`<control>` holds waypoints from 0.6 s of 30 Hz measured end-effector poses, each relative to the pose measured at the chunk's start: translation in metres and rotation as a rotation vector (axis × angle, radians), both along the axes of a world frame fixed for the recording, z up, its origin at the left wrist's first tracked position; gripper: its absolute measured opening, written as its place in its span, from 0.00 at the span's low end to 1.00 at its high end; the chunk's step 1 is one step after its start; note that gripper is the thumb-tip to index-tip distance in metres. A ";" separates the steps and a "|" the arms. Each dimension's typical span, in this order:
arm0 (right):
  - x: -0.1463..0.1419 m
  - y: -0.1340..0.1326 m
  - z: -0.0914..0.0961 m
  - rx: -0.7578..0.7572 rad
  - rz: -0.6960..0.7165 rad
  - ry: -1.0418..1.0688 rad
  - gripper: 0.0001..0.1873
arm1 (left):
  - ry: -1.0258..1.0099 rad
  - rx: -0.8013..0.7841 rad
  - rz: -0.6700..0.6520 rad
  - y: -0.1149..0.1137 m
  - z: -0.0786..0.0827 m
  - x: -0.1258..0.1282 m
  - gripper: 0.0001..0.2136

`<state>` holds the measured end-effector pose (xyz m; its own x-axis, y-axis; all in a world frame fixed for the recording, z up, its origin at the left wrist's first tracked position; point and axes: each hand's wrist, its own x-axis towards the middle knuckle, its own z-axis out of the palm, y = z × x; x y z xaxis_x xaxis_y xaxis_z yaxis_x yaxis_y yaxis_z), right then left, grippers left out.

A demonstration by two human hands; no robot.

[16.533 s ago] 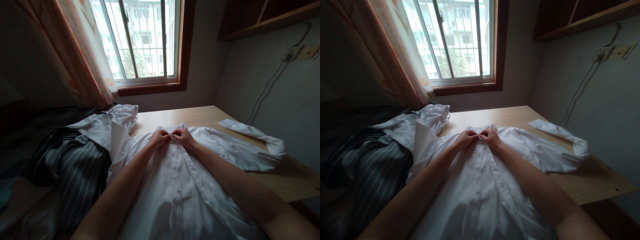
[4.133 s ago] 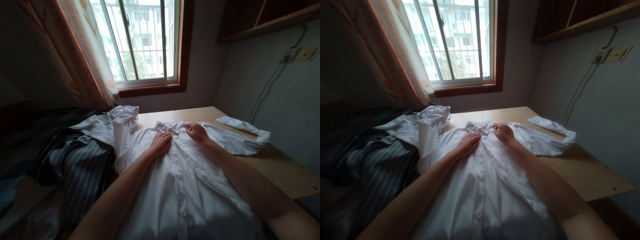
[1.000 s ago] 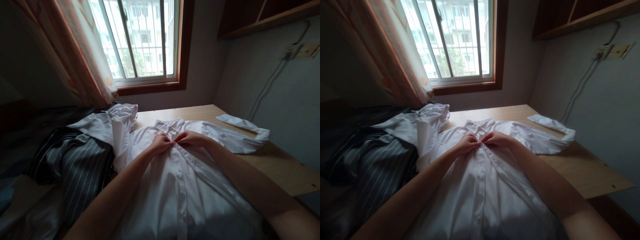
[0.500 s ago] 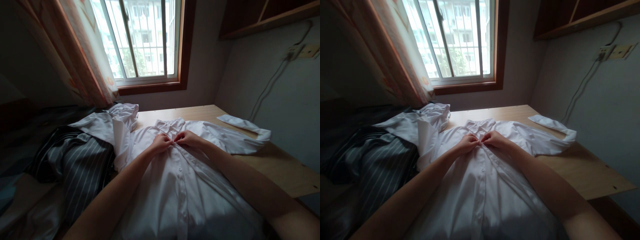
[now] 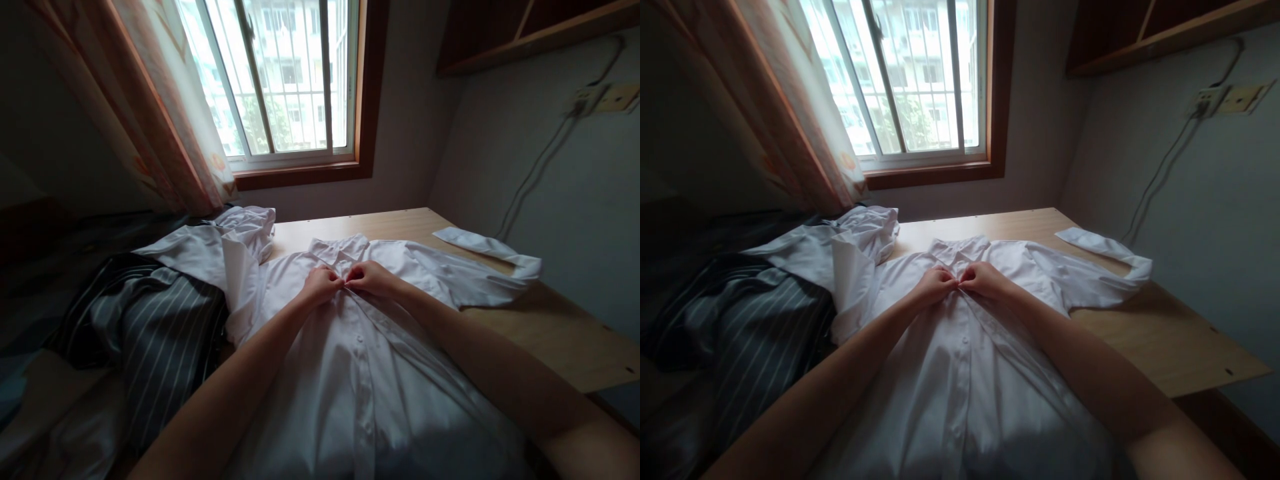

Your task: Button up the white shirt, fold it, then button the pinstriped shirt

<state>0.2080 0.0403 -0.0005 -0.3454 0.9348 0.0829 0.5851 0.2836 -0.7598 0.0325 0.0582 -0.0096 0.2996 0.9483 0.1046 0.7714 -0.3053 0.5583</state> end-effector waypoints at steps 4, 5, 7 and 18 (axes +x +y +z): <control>0.000 0.001 0.000 -0.034 -0.003 -0.006 0.06 | 0.000 -0.008 -0.016 0.001 0.001 0.000 0.10; 0.001 0.001 0.000 -0.034 0.001 -0.009 0.06 | -0.001 -0.005 -0.018 0.001 0.001 0.000 0.10; 0.003 0.001 -0.001 -0.026 0.022 -0.017 0.06 | -0.005 0.000 -0.024 0.001 0.002 -0.001 0.10; 0.002 0.001 0.000 0.119 0.157 -0.221 0.13 | -0.053 -0.043 -0.089 0.006 -0.002 -0.003 0.10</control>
<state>0.2096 0.0415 -0.0005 -0.5068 0.8568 0.0954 0.6746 0.4631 -0.5749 0.0291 0.0641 -0.0111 0.3778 0.9223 0.0820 0.7115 -0.3458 0.6116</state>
